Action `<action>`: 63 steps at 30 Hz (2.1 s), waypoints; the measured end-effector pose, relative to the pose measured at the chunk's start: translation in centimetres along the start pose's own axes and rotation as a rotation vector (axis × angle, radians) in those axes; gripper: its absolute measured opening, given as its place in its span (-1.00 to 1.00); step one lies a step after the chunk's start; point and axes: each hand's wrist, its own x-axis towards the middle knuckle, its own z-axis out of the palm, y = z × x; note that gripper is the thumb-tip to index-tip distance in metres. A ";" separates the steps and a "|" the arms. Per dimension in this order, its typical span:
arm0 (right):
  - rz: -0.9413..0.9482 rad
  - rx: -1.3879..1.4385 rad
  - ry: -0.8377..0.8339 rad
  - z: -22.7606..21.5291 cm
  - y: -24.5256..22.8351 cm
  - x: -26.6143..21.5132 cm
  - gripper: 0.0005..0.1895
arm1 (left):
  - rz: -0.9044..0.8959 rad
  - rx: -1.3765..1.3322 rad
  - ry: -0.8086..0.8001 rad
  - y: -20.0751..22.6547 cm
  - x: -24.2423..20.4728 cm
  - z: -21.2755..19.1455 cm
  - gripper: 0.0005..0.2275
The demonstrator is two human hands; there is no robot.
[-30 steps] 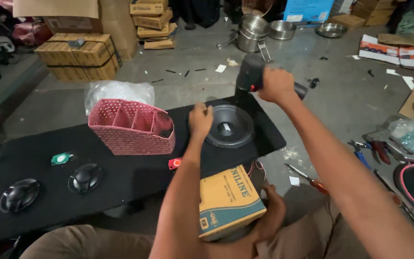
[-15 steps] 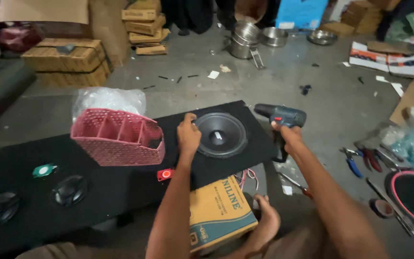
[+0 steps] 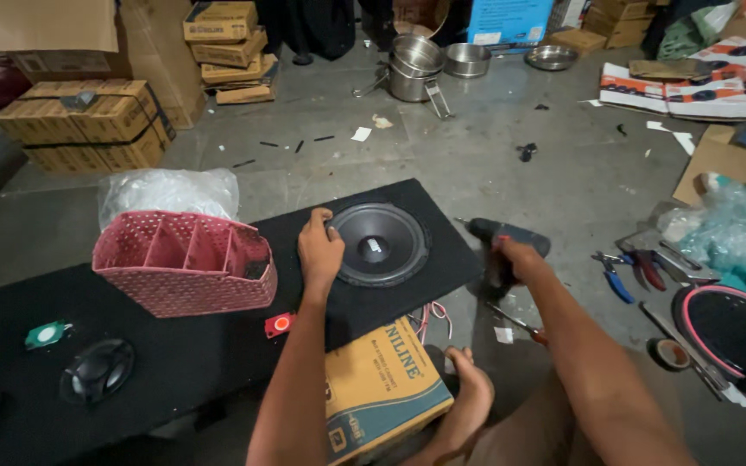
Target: The person uses a cordless drill to fasten screws into a circular speaker grille, securing it to a black base. The person then retrieves additional screws from a pink organizer and continues drilling to attach the grille.
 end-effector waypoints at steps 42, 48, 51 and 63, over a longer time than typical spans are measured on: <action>0.142 -0.726 0.490 -29.7 19.2 -9.8 -0.61 | -0.076 -0.044 0.053 0.4 -0.8 0.9 -0.80; 0.110 -0.681 0.551 -30.2 19.8 -10.2 -0.62 | -0.026 -0.042 0.055 -0.3 -0.5 0.8 -0.80; 0.033 -0.643 0.630 -31.8 19.7 -10.5 -0.63 | -0.046 -0.007 0.041 -0.5 -0.8 0.9 -0.80; -0.979 0.505 0.367 -24.1 -1.3 -10.4 -0.55 | -0.050 -0.006 0.026 0.4 -0.9 0.6 -0.80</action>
